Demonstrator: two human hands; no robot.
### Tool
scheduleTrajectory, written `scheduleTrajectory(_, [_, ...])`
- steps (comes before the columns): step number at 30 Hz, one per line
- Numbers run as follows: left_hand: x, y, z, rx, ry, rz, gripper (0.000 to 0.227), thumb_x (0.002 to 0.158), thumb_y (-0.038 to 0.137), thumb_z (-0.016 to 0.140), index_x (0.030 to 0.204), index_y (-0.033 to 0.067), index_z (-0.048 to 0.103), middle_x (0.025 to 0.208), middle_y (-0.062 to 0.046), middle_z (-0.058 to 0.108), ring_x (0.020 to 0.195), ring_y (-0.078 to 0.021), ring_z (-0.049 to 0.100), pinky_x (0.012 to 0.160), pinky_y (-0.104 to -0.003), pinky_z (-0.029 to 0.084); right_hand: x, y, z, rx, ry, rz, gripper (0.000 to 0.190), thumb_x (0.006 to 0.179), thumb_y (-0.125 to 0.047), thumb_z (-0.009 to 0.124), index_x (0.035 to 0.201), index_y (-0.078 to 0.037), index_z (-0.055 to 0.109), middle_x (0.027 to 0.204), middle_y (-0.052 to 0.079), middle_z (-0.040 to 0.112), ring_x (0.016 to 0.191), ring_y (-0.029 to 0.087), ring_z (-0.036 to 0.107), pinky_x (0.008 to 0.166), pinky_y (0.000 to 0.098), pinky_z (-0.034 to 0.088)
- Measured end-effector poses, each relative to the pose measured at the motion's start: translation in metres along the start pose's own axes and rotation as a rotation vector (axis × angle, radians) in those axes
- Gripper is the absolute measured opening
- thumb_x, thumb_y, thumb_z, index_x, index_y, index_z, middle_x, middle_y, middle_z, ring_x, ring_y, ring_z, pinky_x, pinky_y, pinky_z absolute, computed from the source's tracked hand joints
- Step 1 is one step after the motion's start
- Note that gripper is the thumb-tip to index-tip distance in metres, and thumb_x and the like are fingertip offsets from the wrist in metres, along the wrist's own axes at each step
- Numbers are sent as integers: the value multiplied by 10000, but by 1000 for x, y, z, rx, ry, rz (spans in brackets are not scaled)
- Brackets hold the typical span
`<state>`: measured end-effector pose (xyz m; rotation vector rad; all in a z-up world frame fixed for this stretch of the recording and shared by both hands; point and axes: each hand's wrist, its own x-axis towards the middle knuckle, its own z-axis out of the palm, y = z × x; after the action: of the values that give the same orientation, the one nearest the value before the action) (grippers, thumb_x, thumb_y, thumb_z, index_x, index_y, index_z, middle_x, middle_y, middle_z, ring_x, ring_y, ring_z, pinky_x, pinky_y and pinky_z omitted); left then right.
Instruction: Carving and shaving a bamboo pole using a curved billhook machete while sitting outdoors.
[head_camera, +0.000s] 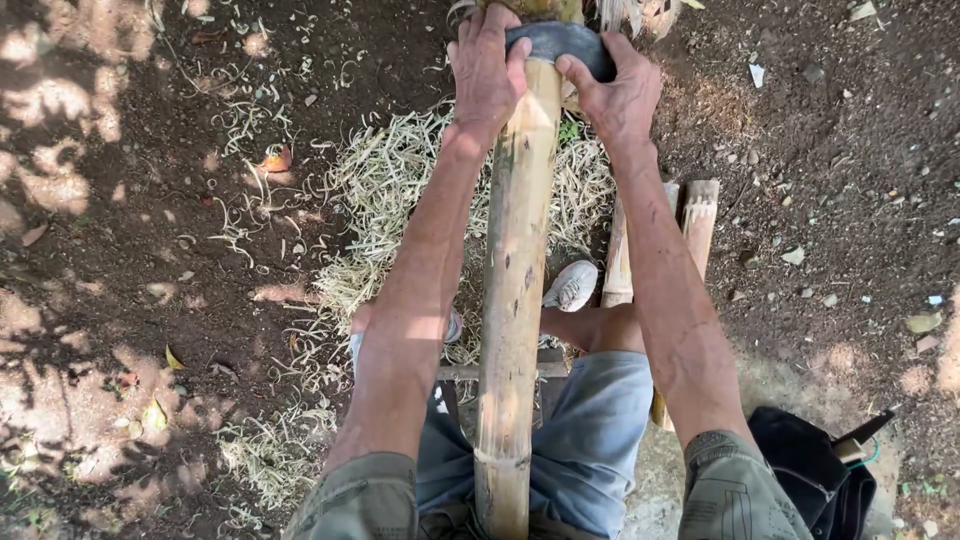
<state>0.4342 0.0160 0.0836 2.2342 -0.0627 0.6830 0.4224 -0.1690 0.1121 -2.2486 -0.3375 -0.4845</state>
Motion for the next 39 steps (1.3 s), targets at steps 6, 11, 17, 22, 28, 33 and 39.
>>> scheduleTrajectory(6, [-22,-1,0,-49,-95,-84,265,879,125,766,1046,137,561,981,-44,605,996,-235,566,867,-439,392,-16,10,-5,-94,-60,13,474,837,-432,933,1006,-28,752,717,79,730,572,184,674,554,373,547])
scheduleTrajectory(11, [-58,23,-19,-10,-153,-190,340,793,27,685,1085,125,541,1016,-63,586,1035,-242,542,877,-456,392,-37,-3,-30,-119,-167,18,457,864,-416,922,1008,-13,759,708,97,716,544,186,636,517,360,521])
scheduleTrajectory(17, [-40,-8,4,-208,-115,-102,395,780,-53,603,1136,101,526,1036,-107,574,1083,-258,535,938,-473,436,-11,-6,-31,-158,-198,-15,430,862,-366,919,1049,-11,763,726,124,732,552,206,660,532,382,535])
scheduleTrajectory(22, [-11,-28,19,-322,-34,-101,207,964,25,661,1124,116,565,1064,-92,654,1074,-253,599,988,-468,487,20,2,-14,-219,-34,-224,485,819,-376,962,1026,14,760,776,174,747,648,276,730,622,394,585])
scheduleTrajectory(28, [-17,-19,8,-364,-57,-77,230,974,-25,619,1163,101,582,1088,-105,671,1085,-267,636,946,-424,565,5,-10,-16,-221,-50,-109,494,829,-412,954,1002,2,747,739,148,742,612,262,732,644,407,591])
scheduleTrajectory(33, [-36,6,-11,-271,-208,-352,350,824,-122,560,1093,101,584,1054,-116,649,1021,-261,637,819,-402,575,-23,-15,-26,-196,-69,-90,417,893,-379,906,985,-4,748,695,111,717,559,194,667,581,390,576])
scheduleTrajectory(39, [-17,-29,23,-224,101,23,285,878,-49,730,1101,58,588,1007,-124,696,975,-239,638,836,-422,554,2,-29,-28,-309,-300,192,452,947,-426,822,1066,-7,704,673,108,702,440,198,583,416,386,521])
